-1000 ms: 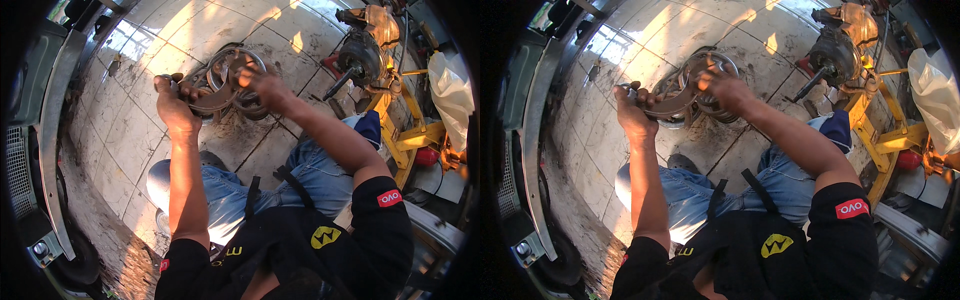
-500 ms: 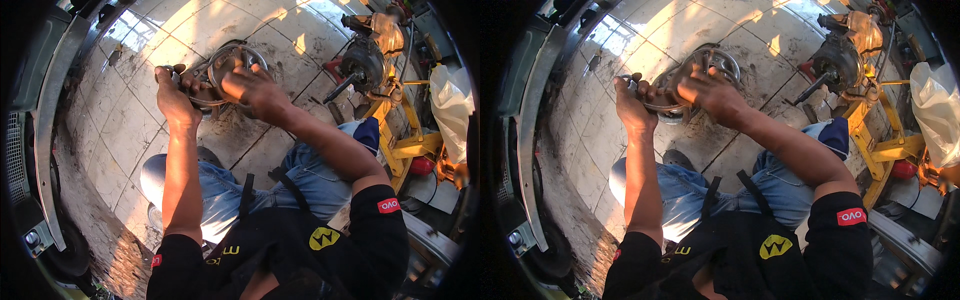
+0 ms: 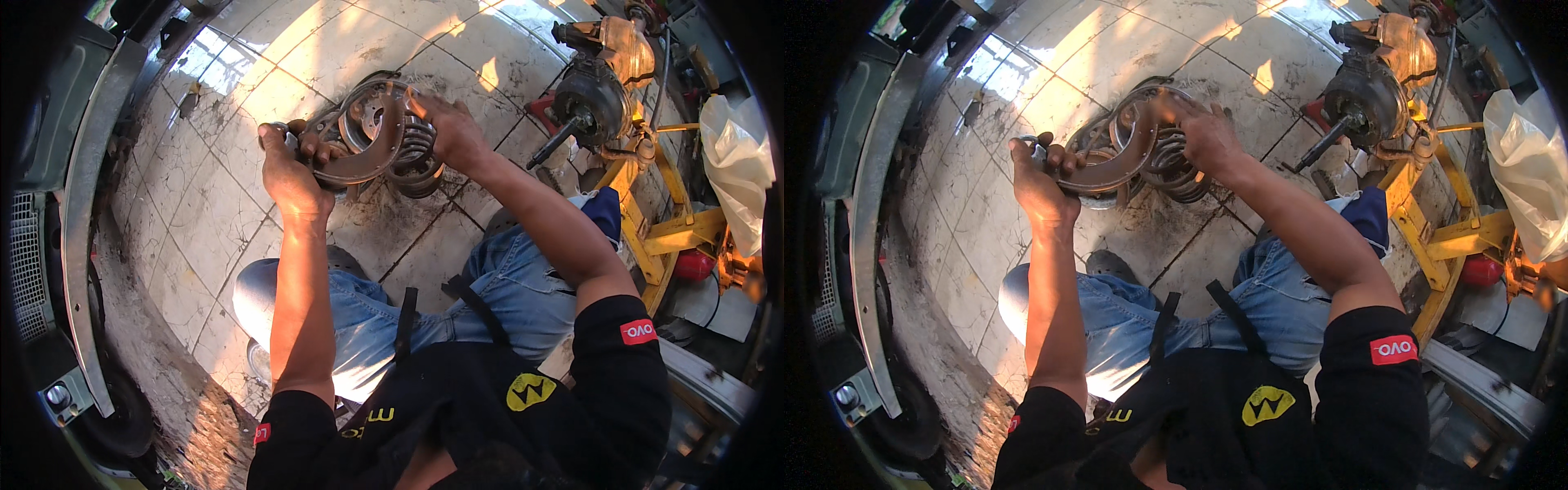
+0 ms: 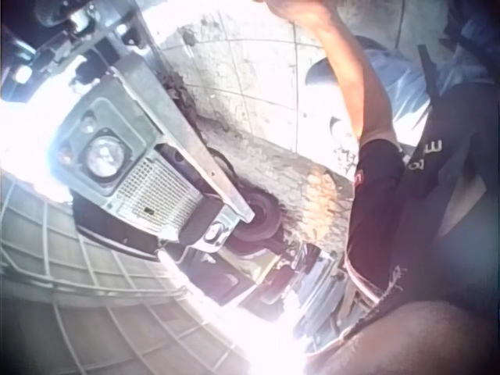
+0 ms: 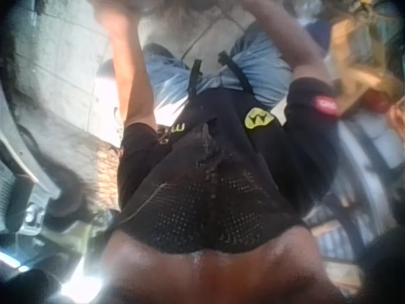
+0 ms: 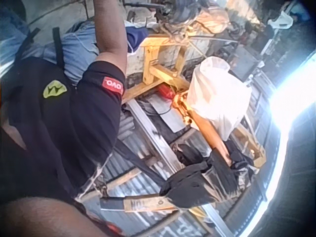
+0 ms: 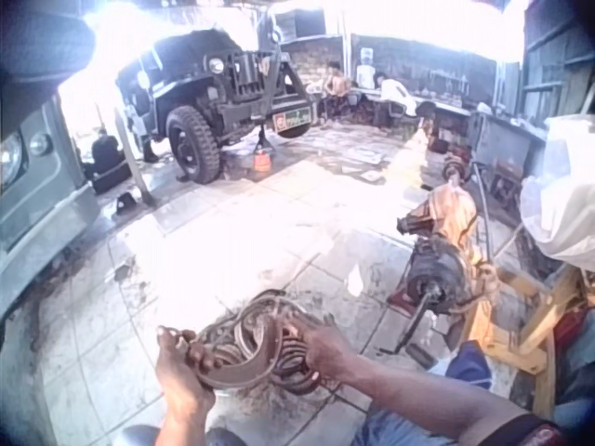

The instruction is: The person sits on the floor and scrubs brake shoes and a brake drum with a wire brush to remove rust and debris. They repeatedly flip and rotate the parts to clean different surfaces.

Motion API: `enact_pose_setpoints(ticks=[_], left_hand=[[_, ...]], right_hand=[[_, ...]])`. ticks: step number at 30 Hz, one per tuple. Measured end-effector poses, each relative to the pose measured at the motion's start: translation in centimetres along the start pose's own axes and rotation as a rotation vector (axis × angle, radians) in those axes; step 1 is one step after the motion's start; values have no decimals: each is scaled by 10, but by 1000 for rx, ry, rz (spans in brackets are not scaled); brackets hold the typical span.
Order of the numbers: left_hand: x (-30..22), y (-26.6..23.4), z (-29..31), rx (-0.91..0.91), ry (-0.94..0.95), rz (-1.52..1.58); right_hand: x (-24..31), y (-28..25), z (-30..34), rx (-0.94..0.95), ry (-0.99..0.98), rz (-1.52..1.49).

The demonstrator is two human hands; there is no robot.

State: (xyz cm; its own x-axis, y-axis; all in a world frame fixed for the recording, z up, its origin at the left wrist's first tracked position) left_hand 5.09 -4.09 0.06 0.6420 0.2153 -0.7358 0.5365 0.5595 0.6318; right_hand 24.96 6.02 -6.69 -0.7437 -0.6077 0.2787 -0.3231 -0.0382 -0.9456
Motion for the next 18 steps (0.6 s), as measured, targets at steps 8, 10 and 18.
enact_pose_setpoints(ticks=[8,10,18], left_hand=[[-5,1,0,18,15,13],[-5,-4,0,11,17,21],[-4,-3,-2,0,19,2]], right_hand=[[8,-1,3,44,-81,142],[16,-10,2,-39,-112,80],[7,1,3,39,-94,66]])
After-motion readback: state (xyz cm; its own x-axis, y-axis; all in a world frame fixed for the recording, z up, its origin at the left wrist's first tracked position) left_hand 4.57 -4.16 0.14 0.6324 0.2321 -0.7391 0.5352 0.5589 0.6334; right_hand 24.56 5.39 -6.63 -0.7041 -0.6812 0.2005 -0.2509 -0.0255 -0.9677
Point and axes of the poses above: each hand's wrist, its own z-axis away from the middle knuckle, its own y-axis out of the palm, x = y × z, the point moved 4 cm from there along -z, towards the middle knuckle, and after that the axes turned 7 degrees about z, right-handed, at the moved point
